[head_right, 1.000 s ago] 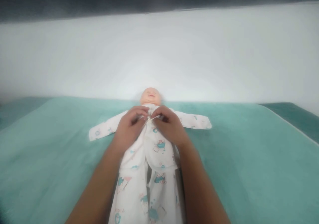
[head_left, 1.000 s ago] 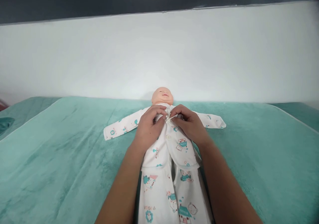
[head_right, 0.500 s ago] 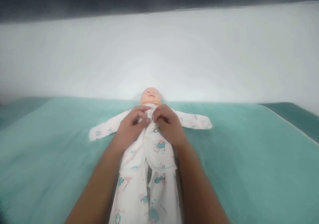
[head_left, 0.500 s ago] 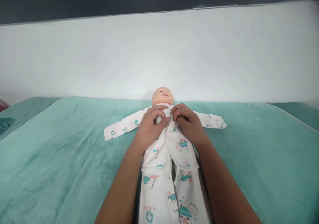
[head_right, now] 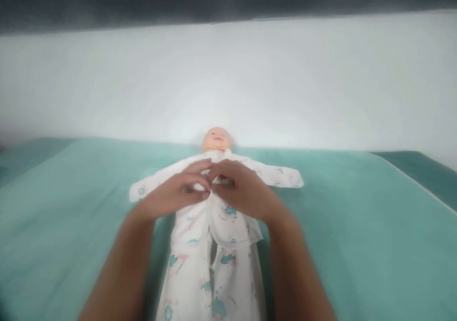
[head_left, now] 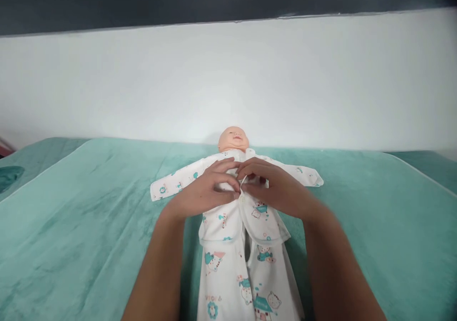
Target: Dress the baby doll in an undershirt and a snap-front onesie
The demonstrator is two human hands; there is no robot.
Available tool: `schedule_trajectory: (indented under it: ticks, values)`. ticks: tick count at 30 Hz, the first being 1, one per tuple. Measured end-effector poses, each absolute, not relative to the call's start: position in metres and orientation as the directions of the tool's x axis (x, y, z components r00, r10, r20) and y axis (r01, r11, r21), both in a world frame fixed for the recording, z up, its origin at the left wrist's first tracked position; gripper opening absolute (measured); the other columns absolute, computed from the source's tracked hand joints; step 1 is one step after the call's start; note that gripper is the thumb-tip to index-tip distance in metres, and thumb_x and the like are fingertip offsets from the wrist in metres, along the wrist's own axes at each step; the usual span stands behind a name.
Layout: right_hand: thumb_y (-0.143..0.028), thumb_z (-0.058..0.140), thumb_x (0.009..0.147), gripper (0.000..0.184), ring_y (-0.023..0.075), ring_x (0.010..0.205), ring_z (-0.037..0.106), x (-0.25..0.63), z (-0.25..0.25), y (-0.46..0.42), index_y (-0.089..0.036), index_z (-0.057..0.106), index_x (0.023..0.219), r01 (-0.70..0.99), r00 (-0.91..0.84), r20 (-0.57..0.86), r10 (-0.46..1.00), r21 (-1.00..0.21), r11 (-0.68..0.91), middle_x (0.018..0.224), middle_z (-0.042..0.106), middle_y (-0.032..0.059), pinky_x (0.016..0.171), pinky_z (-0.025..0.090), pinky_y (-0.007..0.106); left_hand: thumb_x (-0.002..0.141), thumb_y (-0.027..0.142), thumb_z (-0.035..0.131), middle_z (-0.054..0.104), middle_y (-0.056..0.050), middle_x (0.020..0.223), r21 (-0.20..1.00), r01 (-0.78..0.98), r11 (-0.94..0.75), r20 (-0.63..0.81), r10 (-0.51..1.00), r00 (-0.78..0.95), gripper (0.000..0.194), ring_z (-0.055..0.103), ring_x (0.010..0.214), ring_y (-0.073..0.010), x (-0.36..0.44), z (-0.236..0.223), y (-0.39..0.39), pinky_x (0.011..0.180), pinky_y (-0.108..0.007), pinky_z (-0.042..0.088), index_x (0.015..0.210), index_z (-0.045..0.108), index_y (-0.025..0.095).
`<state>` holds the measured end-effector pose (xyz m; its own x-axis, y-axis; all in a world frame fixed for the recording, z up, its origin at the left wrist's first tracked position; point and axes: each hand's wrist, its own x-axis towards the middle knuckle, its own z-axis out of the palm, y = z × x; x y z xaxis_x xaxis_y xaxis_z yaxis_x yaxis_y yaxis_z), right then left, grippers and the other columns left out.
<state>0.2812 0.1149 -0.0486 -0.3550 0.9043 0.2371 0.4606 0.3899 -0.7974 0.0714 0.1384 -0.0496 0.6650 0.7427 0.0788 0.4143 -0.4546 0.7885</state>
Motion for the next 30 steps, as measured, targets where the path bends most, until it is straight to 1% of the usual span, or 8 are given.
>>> schedule_trajectory:
  ticks: [3, 7, 13, 17, 21, 23, 26, 30]
  values:
    - [-0.023, 0.056, 0.082, 0.008, 0.0145, 0.080, 0.056, 0.282, -0.040, 0.108, -0.026, 0.064, 0.085, 0.544, -0.393, 0.125, 0.911, -0.768, 0.339, 0.102, 0.059, 0.0007, 0.069, 0.045, 0.030, 0.084, 0.035, 0.062, 0.036, 0.004, 0.154, 0.765, 0.435, -0.475, 0.043, 0.711, 0.702, 0.013, 0.017, 0.148, -0.0278, 0.067, -0.047, 0.138, 0.114, -0.045, 0.033, 0.090, 0.071, 0.028]
    - [-0.024, 0.062, 0.078, 0.001, 0.0132, 0.079, 0.055, 0.283, -0.039, 0.106, -0.024, 0.063, 0.079, 0.560, -0.394, 0.086, 0.915, -0.767, 0.313, 0.110, 0.055, 0.0016, 0.066, 0.044, 0.029, 0.083, 0.041, 0.065, 0.037, 0.005, 0.154, 0.731, 0.441, -0.520, 0.059, 0.693, 0.719, 0.016, 0.016, 0.149, -0.0277, 0.067, -0.047, 0.138, 0.120, -0.046, 0.022, 0.090, 0.073, 0.029]
    - [-0.026, 0.053, 0.084, 0.011, 0.0130, 0.065, 0.050, 0.281, -0.035, 0.105, -0.023, 0.060, 0.077, 0.601, -0.412, -0.048, 0.910, -0.765, 0.232, 0.073, 0.058, -0.0017, 0.055, 0.036, 0.028, 0.080, 0.032, 0.067, 0.040, 0.007, 0.152, 0.723, 0.465, -0.510, 0.047, 0.709, 0.704, 0.007, 0.017, 0.148, -0.0265, 0.070, -0.045, 0.137, 0.121, -0.046, 0.018, 0.084, 0.071, 0.027]
    - [-0.027, 0.052, 0.085, 0.012, 0.0124, 0.064, 0.050, 0.278, -0.035, 0.105, -0.024, 0.060, 0.076, 0.565, -0.405, -0.015, 0.914, -0.790, 0.238, 0.073, 0.059, -0.0026, 0.055, 0.035, 0.027, 0.079, 0.033, 0.067, 0.038, 0.007, 0.153, 0.726, 0.476, -0.497, 0.046, 0.725, 0.688, 0.008, 0.016, 0.149, -0.0276, 0.072, -0.046, 0.136, 0.121, -0.047, 0.018, 0.082, 0.069, 0.026]
    - [-0.030, 0.057, 0.083, 0.007, 0.0124, 0.066, 0.052, 0.279, -0.034, 0.104, -0.025, 0.062, 0.080, 0.559, -0.283, 0.059, 0.957, -0.801, 0.215, 0.079, 0.062, -0.0024, 0.057, 0.039, 0.027, 0.079, 0.034, 0.068, 0.039, 0.005, 0.152, 0.747, 0.441, -0.497, 0.082, 0.727, 0.681, 0.009, 0.017, 0.148, -0.0280, 0.072, -0.049, 0.136, 0.120, -0.047, 0.021, 0.080, 0.067, 0.025]
    - [-0.032, 0.057, 0.083, 0.012, 0.0124, 0.062, 0.050, 0.280, -0.033, 0.101, -0.024, 0.062, 0.076, 0.599, -0.269, 0.011, 0.963, -0.781, 0.176, 0.074, 0.062, -0.0015, 0.053, 0.037, 0.027, 0.079, 0.032, 0.069, 0.043, 0.005, 0.149, 0.759, 0.418, -0.498, 0.106, 0.729, 0.677, 0.008, 0.021, 0.147, -0.0272, 0.073, -0.051, 0.136, 0.121, -0.048, 0.021, 0.076, 0.066, 0.025]
    - [-0.035, 0.056, 0.083, 0.019, 0.0129, 0.057, 0.048, 0.282, -0.032, 0.099, -0.023, 0.064, 0.071, 0.647, -0.353, -0.100, 0.930, -0.745, 0.165, 0.068, 0.061, 0.0000, 0.049, 0.033, 0.028, 0.077, 0.027, 0.070, 0.049, 0.005, 0.144, 0.767, 0.388, -0.511, 0.142, 0.725, 0.674, 0.008, 0.028, 0.144, -0.0269, 0.074, -0.053, 0.137, 0.121, -0.048, 0.020, 0.072, 0.065, 0.024]
    - [-0.035, 0.056, 0.082, 0.020, 0.0139, 0.058, 0.050, 0.282, -0.034, 0.100, -0.022, 0.066, 0.071, 0.642, -0.386, -0.119, 0.915, -0.747, 0.174, 0.068, 0.063, 0.0011, 0.049, 0.033, 0.028, 0.076, 0.024, 0.071, 0.052, 0.003, 0.142, 0.795, 0.349, -0.496, 0.170, 0.735, 0.656, 0.006, 0.033, 0.141, -0.0271, 0.074, -0.056, 0.139, 0.118, -0.047, 0.025, 0.071, 0.066, 0.024]
